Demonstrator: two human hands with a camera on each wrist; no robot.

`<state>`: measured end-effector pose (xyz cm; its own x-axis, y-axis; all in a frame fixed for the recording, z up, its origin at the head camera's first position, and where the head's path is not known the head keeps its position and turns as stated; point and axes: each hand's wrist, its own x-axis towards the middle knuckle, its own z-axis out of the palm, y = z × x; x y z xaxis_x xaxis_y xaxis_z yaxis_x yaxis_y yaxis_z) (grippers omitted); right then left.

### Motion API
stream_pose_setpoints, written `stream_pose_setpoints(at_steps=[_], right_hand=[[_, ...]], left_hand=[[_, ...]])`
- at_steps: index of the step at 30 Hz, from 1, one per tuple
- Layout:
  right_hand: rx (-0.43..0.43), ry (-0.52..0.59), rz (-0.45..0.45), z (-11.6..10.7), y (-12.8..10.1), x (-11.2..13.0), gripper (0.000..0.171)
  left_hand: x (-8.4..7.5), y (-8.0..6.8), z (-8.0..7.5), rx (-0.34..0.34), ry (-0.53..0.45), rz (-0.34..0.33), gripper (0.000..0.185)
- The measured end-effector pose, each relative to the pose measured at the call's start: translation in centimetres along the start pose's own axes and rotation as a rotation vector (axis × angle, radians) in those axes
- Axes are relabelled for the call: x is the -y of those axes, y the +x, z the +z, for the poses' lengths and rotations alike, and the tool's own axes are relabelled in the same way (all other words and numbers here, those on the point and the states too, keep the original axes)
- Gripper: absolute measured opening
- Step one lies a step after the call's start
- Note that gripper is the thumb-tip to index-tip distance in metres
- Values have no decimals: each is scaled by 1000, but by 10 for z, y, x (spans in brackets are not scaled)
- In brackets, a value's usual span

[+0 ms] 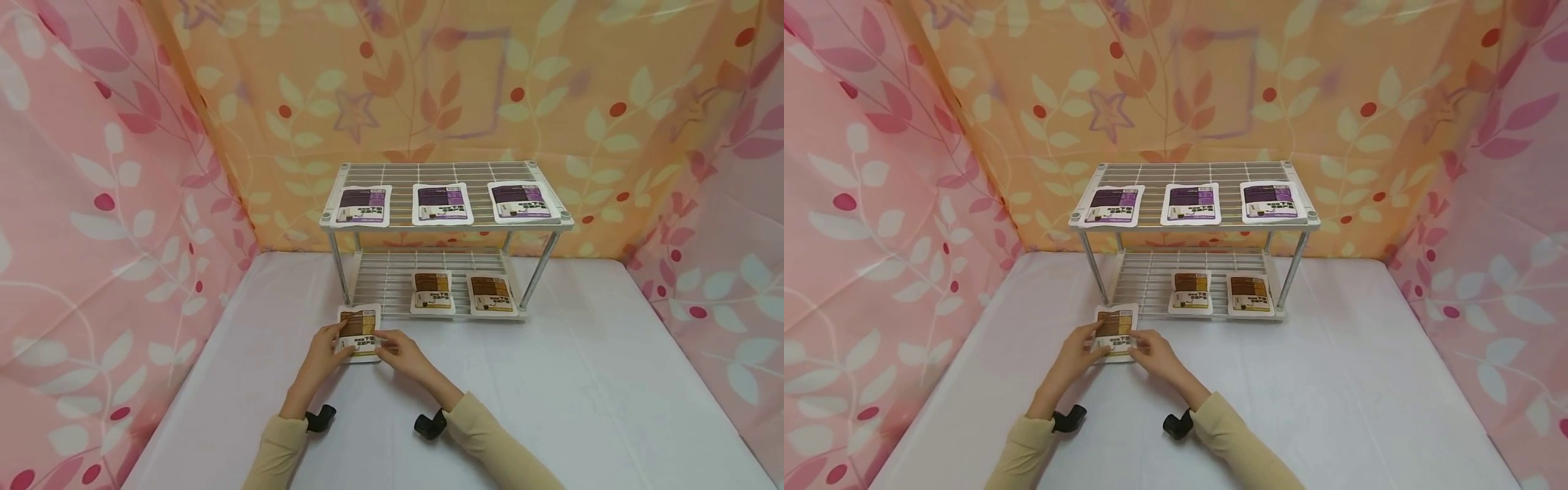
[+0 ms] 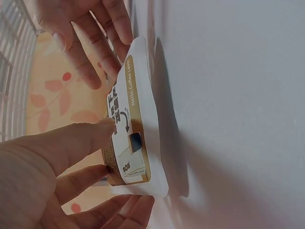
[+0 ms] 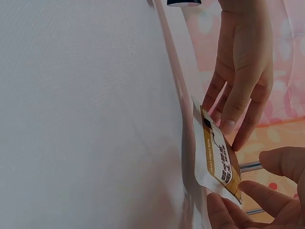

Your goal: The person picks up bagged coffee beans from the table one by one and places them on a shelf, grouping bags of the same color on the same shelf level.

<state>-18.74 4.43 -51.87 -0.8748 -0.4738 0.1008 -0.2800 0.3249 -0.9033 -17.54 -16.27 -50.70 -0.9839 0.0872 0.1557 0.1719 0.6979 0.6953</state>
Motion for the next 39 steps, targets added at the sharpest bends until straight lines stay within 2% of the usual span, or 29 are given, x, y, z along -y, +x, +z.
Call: stream_pose_setpoints(at_steps=[5, 11, 18, 25, 32, 39], right_hand=[[-15, -10, 6, -5, -1, -2, 43], [-48, -9, -8, -10, -1, -5, 42], [-47, 8, -13, -23, -12, 31, 40], [-78, -6, 1, -19, 4, -3, 43], [-109, -36, -34, -21, 11, -8, 42], [-161, -134, -93, -21, 19, -11, 39]], left_hand=[[-2, 4, 5, 18, -24, 5, 56], [-4, 8, 9, 19, -21, 47, 55], [-10, 13, 11, 35, -28, 39, 55], [-15, 21, 13, 21, -12, 67, 55], [-19, 32, 15, -3, 3, 79, 54], [-24, 45, 17, -37, 43, 99, 53]])
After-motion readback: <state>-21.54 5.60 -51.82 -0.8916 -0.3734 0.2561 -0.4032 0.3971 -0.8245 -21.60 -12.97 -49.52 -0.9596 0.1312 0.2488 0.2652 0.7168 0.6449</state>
